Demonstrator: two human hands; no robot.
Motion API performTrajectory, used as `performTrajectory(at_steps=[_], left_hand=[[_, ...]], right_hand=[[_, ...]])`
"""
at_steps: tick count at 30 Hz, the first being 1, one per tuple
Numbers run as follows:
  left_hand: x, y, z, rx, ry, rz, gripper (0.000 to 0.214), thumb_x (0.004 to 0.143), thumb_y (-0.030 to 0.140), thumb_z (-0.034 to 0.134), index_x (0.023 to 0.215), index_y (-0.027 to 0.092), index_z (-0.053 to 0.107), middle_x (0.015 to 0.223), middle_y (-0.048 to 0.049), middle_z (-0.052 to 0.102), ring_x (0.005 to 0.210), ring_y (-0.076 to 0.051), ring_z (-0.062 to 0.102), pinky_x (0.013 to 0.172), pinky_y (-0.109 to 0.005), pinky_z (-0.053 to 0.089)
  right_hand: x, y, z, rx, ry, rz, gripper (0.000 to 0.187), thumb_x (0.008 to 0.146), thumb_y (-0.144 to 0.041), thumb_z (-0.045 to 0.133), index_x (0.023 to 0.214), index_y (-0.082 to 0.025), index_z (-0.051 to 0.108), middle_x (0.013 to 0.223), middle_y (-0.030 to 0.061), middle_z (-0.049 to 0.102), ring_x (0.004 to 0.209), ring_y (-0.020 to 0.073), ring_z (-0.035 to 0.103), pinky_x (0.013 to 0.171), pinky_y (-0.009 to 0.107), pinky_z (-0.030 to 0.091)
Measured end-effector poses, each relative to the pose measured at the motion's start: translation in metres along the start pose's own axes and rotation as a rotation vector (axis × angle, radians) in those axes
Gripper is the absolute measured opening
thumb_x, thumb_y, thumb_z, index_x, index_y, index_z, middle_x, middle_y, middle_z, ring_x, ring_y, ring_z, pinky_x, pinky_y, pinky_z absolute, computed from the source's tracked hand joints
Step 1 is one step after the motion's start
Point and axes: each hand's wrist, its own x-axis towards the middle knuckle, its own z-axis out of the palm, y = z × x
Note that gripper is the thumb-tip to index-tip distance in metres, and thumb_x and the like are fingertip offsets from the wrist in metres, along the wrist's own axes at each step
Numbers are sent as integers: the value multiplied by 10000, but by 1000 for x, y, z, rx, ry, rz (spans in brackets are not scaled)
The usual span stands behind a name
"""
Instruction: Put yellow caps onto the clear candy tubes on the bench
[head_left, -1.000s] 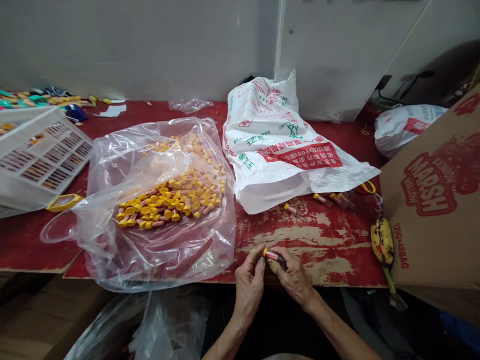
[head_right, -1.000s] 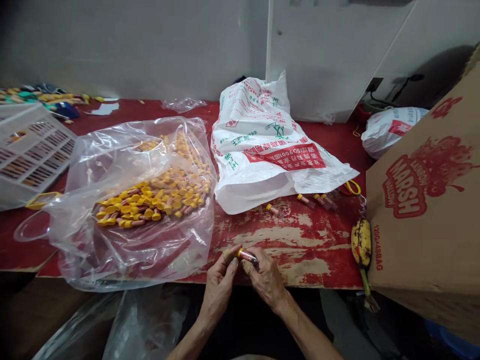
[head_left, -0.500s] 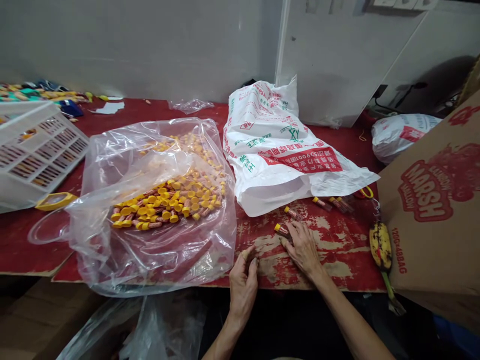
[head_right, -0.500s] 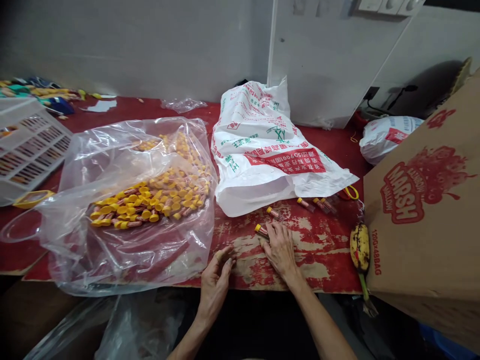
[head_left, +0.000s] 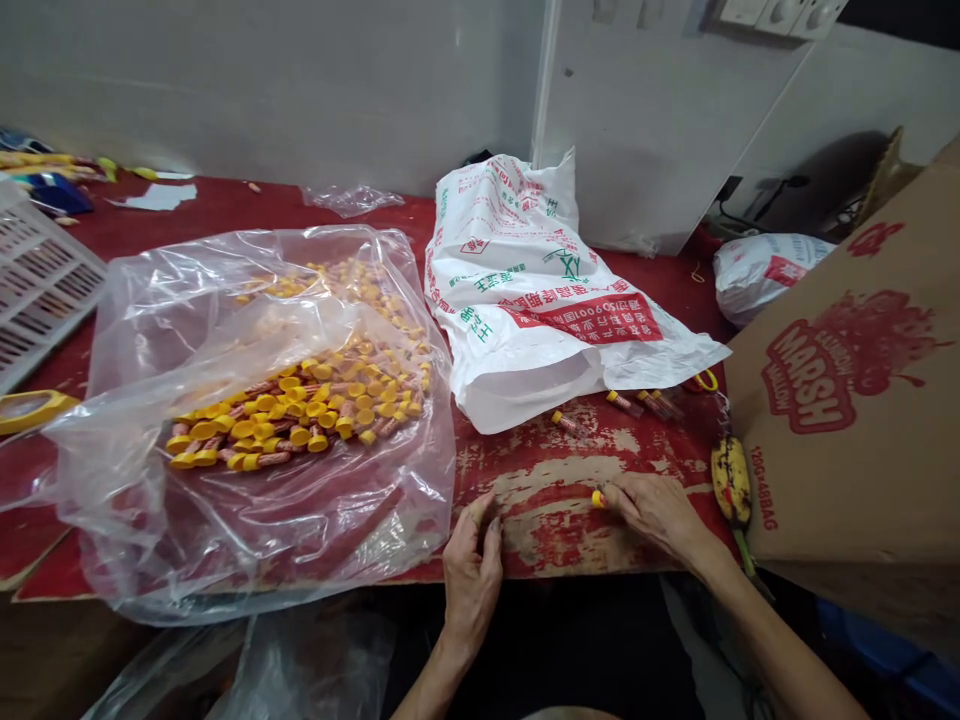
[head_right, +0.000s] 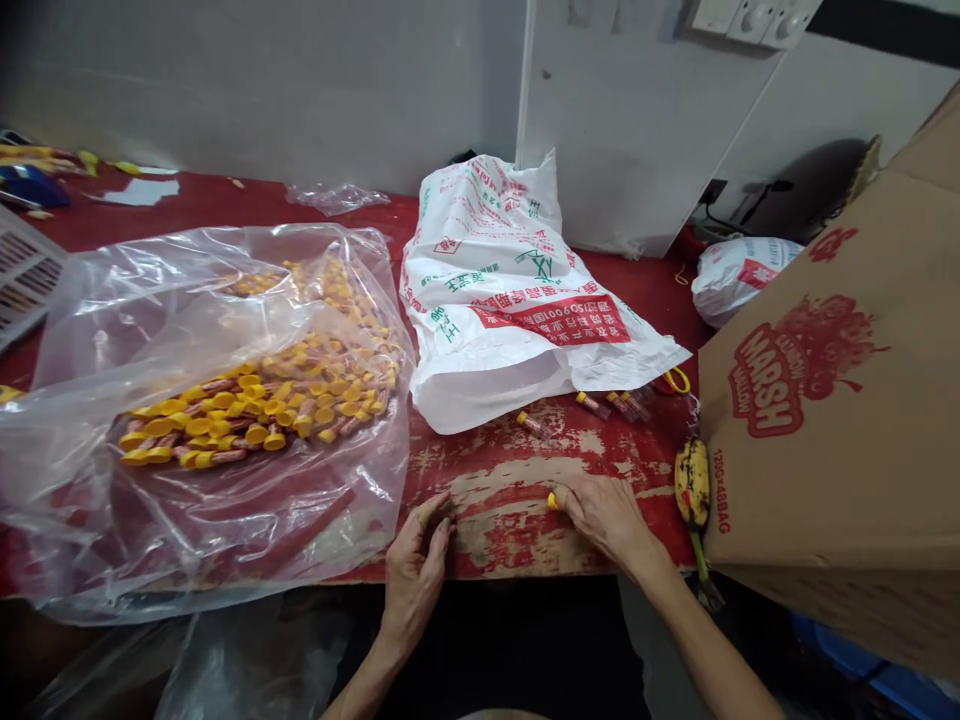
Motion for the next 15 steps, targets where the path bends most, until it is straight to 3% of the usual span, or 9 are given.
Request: performTrajectory(at_steps=[5,9,15], left_hand=[[-1,6,-2,-10,-29,3,276,853,296,505,1084,206,626,1031,-85,629,966,-230,600,896,-389,473],[-1,6,-4,-19,-33,-17,283,840,300,502,1072,198,628,1011,-84,622,942,-227,605,871,-378,482],[0,2,-3,-17,-43,-19,263,834,313,522,1040,198,639,985,-79,625,920,-223,609,823,-347,498]], right_hand=[[-9,-10,6,-193,-42,-59,277,914,-332,422,790,-200,632,780,60,668,692,191,612,556,265,287],[-9,-21,15,-318,-7,-26,195,874,-288,476,860,-199,649,841,92,678,706,208,618,580,278,310],[-1,-26,11,-210,-175,1,209,880,-225,457,770,-201,633,732,67,685,657,183,610,560,274,297]])
